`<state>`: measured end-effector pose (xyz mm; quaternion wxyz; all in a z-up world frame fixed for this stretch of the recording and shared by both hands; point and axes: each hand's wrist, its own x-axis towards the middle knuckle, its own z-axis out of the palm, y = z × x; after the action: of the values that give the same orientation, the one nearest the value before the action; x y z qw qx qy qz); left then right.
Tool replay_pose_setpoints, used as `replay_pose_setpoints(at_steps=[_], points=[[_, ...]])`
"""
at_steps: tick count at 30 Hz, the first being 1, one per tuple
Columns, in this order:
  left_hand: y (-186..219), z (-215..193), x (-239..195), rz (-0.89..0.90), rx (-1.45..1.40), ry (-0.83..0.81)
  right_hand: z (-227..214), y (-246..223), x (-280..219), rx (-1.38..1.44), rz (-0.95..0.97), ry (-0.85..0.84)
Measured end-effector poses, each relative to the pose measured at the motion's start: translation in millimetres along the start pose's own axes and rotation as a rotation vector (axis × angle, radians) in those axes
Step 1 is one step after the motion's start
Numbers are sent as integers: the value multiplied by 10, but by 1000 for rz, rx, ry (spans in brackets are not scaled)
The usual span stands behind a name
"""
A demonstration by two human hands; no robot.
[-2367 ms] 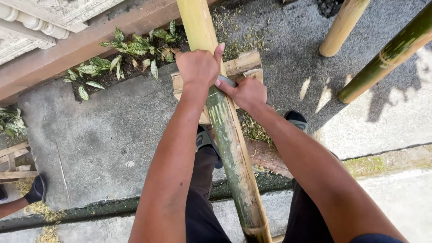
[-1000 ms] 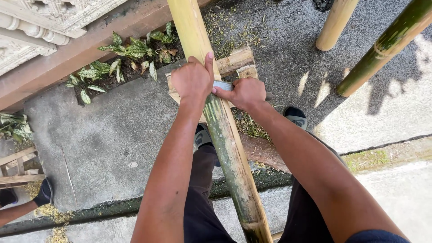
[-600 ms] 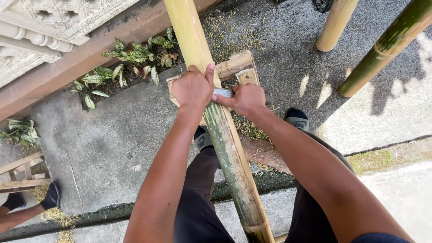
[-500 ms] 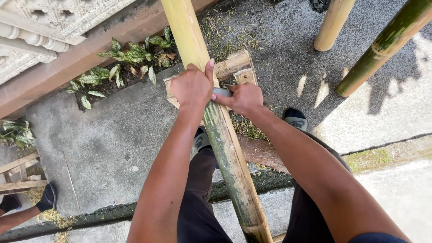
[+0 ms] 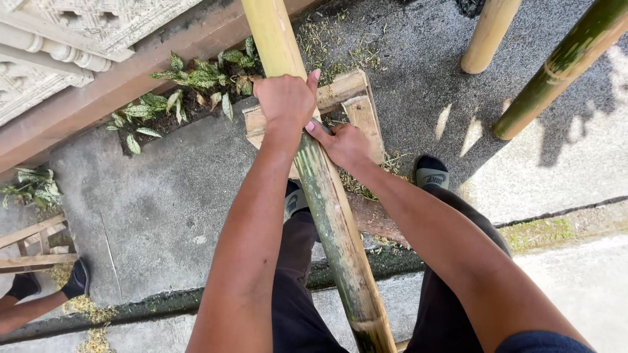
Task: Carving and scraping the outer skin of a bamboo pole using a small knife while the pole is secured on a wooden stand.
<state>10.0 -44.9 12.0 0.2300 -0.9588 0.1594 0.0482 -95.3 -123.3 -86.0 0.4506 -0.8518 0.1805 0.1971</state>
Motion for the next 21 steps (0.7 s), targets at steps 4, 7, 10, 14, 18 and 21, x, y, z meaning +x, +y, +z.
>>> replay_pose_setpoints(at_steps=[4, 7, 10, 14, 18, 21], points=[[-53, 138, -36, 1, -86, 8, -60, -26, -78, 54, 32, -27], [-74, 387, -268, -84, -125, 136, -204, 6, -85, -183, -101, 6], [-36, 558, -247, -112, -78, 344, -238, 31, -41, -269, -179, 11], [-67, 227, -88, -89, -119, 248, -165, -10, 84, -227, -131, -6], [-157, -3, -18, -12, -177, -48, -272, -141, 53, -138, -36, -42], [-254, 267, -174, -41, -248, 69, -382, -202, -43, -171, -82, -49]])
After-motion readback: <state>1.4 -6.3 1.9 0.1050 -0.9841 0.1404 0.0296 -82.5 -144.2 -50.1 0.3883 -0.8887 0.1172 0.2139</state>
